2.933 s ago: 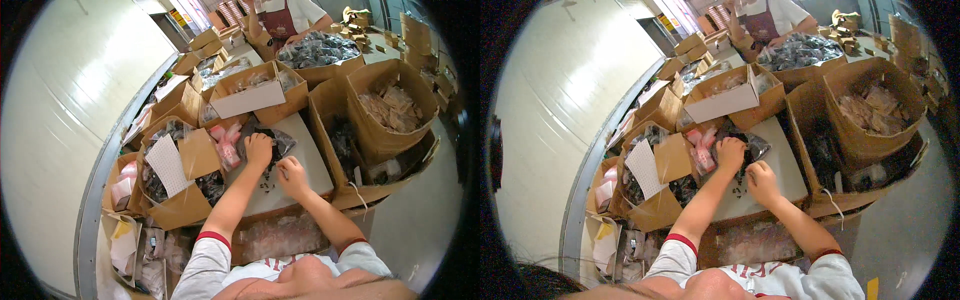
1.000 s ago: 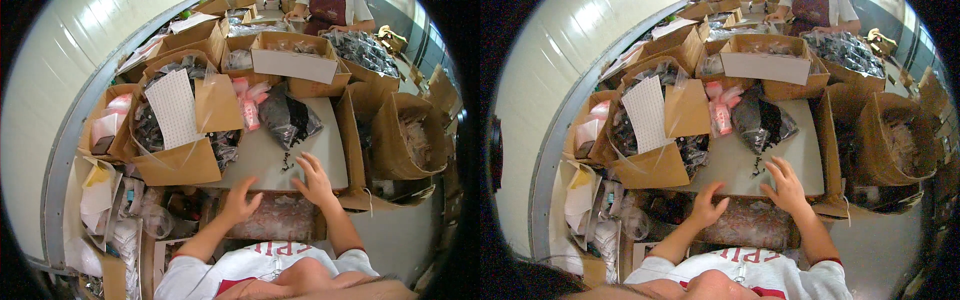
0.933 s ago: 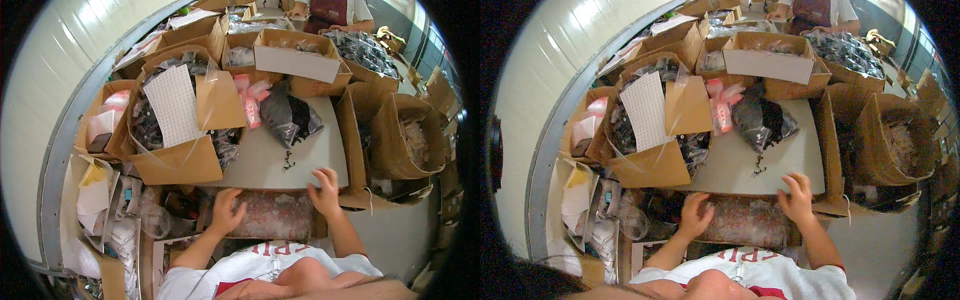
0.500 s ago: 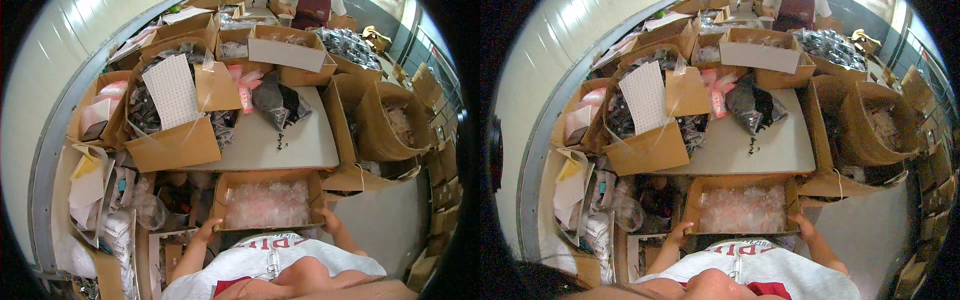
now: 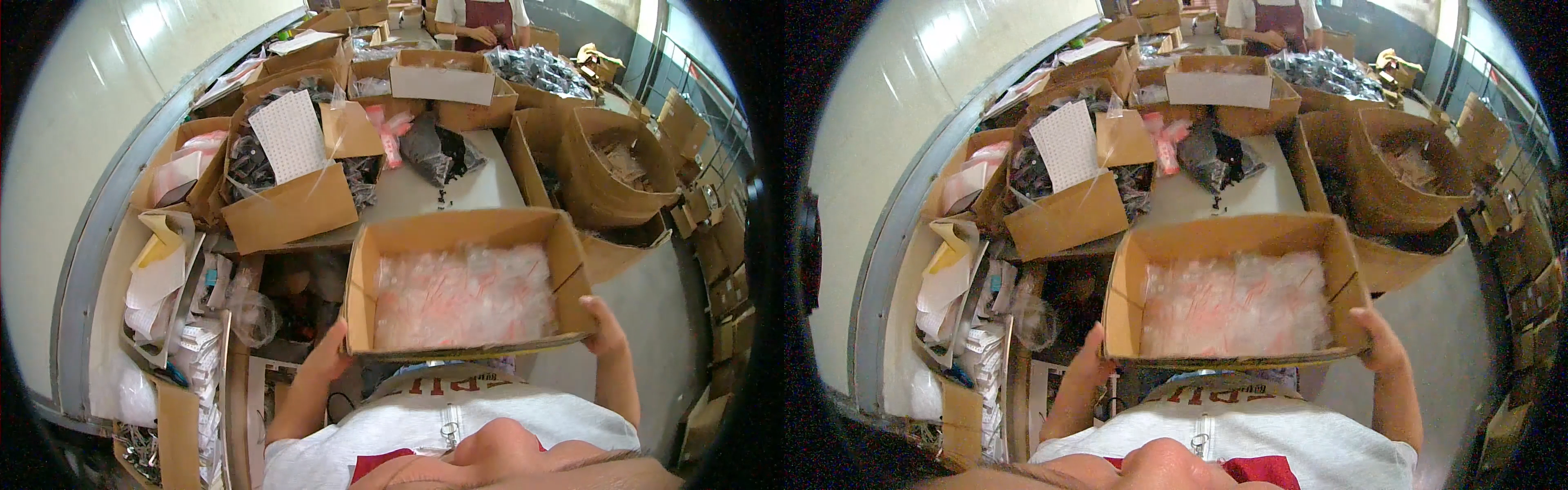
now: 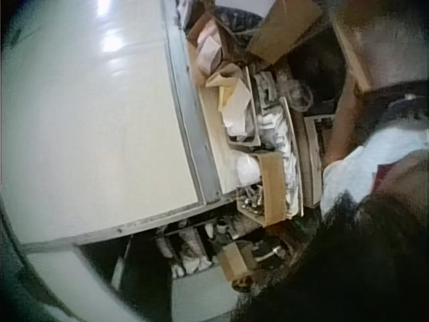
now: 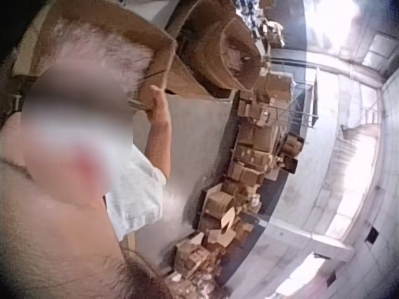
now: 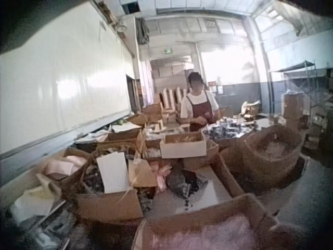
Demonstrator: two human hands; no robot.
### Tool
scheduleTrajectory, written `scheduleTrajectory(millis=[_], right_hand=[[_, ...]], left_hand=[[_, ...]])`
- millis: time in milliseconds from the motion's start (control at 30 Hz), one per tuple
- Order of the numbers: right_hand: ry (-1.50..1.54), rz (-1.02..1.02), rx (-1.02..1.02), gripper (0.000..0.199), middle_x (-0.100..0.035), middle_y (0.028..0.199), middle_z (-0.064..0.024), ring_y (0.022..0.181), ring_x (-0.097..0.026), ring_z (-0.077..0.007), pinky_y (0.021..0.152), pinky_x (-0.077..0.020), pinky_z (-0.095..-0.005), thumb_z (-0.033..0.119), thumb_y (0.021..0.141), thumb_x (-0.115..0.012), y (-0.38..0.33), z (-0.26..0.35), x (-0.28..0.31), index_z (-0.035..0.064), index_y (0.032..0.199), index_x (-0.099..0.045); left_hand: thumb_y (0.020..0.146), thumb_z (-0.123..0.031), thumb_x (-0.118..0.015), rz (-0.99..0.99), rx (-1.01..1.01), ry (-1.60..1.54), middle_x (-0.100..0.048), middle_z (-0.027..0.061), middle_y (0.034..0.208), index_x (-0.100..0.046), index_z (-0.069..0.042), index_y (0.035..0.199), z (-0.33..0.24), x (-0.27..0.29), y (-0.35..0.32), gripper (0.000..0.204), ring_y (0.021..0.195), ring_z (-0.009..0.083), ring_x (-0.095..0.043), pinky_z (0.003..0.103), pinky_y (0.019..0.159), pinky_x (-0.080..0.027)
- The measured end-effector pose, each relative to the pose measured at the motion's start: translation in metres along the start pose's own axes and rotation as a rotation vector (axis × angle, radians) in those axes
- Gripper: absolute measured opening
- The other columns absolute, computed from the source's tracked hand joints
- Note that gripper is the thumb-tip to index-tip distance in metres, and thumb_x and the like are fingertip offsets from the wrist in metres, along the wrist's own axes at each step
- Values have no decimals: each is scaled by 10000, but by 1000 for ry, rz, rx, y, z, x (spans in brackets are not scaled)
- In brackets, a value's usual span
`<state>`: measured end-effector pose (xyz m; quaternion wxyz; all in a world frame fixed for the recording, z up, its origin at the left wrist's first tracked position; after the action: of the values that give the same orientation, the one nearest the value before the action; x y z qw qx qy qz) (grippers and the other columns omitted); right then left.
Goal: Sorting small black parts on a table and packaging them into plastic bags within a warehouse environment.
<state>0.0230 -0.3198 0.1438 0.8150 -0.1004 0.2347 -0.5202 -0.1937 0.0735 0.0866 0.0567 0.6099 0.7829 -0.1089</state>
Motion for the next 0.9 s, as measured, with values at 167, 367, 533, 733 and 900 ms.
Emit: scheduleTrajectory(millis=[167, 367, 533, 733, 900], right_hand=[[130, -120, 332, 453, -613, 1135, -51, 997, -603, -225, 844, -493, -384, 401, 839, -571, -14, 100, 9, 94, 1172, -564], [204, -61, 515, 414, -639, 1029, -20, 944, -612, -215, 809, -506, -390, 433, 820, -600, 21, 189, 43, 122, 1093, -590], [302, -229, 564, 387, -654, 1031, -102, 918, -641, -274, 780, -537, -446, 448, 830, -604, 66, 249, 58, 114, 1026, -617], [204, -375, 742, 387, -656, 980, -98, 852, -652, -269, 748, -555, -440, 410, 857, -561, 193, 345, 137, 62, 1017, -611], [287, -384, 804, 722, -473, 1164, -158, 858, -610, -289, 593, -536, -409, 332, 764, -676, 260, 372, 111, 6, 1316, -342]], left_hand=[[917, -553, -467, 174, -185, -478, -296, 46, 1487, -235, -111, 1467, -95, -53, 50, 742, 1297, 208, -370, 418, 1021, -363], [939, -466, -498, 36, -147, -110, -349, 90, 1440, -354, -108, 1385, -78, -40, 78, 590, 1233, 245, -416, 405, 975, -390], [892, -162, -626, -34, -113, 228, -452, 75, 1331, -414, -65, 1325, -51, -9, 98, 492, 1215, 213, -448, 345, 1024, -365], [855, -272, -676, -36, -358, 803, -504, 157, 1265, -466, -25, 1266, -62, -25, 144, 524, 1135, 244, -530, 360, 958, -424], [861, -377, -636, -15, -493, 1108, -378, 247, 1393, -407, 24, 1319, -62, -58, 194, 650, 1285, 420, -359, 450, 1075, -296]])
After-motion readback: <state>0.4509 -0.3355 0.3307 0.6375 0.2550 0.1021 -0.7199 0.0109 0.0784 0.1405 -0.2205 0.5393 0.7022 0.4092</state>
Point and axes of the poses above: each hand's wrist, its own y-axis towards the middle knuckle, its own x-axis out of the back of the hand, z = x × y, the point moved 8 cm from there along y, towards the middle knuckle
